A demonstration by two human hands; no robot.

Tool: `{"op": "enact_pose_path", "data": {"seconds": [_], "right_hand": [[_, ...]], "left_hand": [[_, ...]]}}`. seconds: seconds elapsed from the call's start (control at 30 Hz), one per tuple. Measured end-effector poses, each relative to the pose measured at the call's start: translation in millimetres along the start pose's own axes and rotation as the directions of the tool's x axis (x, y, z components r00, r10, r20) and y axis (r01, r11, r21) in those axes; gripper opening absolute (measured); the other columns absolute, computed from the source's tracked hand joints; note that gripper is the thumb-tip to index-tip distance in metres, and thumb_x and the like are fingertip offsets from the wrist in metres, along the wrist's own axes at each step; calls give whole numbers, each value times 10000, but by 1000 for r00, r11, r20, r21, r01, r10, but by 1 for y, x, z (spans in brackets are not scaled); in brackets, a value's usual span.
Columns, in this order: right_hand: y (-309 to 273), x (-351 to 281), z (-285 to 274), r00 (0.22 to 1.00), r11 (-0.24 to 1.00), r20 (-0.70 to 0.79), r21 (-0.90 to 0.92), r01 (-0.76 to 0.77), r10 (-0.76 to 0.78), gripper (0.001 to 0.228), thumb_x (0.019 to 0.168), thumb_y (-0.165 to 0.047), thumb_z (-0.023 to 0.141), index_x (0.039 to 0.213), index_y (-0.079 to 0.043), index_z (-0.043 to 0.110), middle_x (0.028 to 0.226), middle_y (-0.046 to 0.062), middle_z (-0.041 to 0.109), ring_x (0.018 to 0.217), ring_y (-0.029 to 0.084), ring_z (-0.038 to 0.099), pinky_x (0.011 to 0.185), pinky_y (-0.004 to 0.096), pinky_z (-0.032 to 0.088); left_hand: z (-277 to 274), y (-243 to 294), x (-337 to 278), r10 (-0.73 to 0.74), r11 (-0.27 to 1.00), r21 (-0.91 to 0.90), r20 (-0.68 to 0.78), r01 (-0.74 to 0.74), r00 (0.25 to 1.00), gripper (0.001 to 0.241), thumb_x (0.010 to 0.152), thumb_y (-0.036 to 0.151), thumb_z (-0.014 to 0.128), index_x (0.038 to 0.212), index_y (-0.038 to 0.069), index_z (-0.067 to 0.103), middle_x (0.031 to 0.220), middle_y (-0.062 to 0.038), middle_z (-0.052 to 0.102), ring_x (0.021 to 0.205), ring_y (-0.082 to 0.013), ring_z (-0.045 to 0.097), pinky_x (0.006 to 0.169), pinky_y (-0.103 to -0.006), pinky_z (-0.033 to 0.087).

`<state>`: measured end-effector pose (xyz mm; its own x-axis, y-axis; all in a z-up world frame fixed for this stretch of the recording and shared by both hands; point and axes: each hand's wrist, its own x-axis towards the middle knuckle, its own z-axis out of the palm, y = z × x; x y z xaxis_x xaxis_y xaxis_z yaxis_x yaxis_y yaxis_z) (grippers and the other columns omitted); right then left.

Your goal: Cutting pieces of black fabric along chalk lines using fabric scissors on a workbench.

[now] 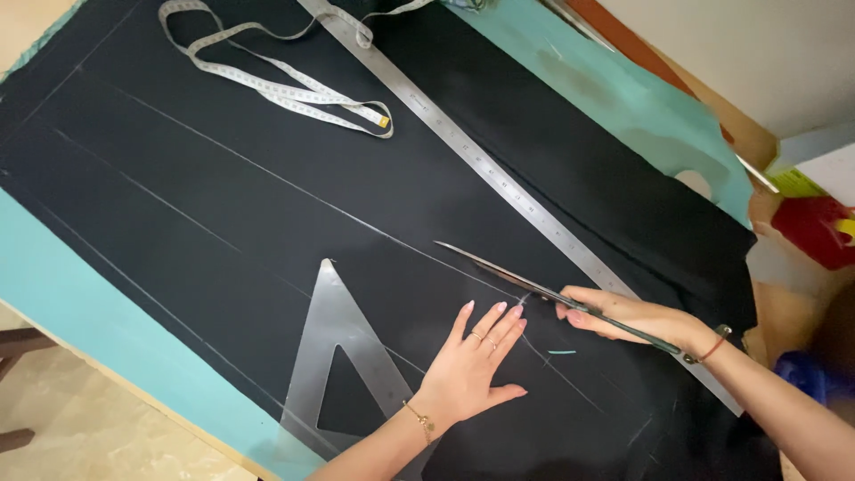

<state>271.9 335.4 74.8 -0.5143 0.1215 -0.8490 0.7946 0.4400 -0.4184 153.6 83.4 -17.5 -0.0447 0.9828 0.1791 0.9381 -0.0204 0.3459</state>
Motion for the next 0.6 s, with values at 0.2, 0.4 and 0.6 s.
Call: {"op": "enact_pose_path", "data": {"seconds": [0.2,0.4,0.6], "right_hand": [[32,42,1,865,865,-55,-90,493,-499,502,1071,-568,457,1182,-101,603,970,-59,647,895,29,600,739,219,467],[-4,24,0,998,998,-32,48,50,-49,481,977,-556,511,1042,-92,621,721,28,400,582,152,392,516,303,337],[-30,30,-1,985,985,-42,-57,164,-167,491,957,-584,462,1068,-129,610,776,-46,503,618,93,437,532,272,387]], "left_hand": [[-5,0,0,2,999,34,21,-2,1000,943,907,723,478,1570,59,383,1668,-74,312,1559,-252,216,1253,-542,115],[0,0,-1,1,1000,18,20,-1,1000,947,900,733,469,1563,62,388,1663,-76,314,1558,-253,216,1249,-539,120],[-4,2,-2,-2,994,108,2,2,1000,951,900,753,429,1570,80,383,1668,-65,307,1553,-248,221,1250,-532,127]]}}
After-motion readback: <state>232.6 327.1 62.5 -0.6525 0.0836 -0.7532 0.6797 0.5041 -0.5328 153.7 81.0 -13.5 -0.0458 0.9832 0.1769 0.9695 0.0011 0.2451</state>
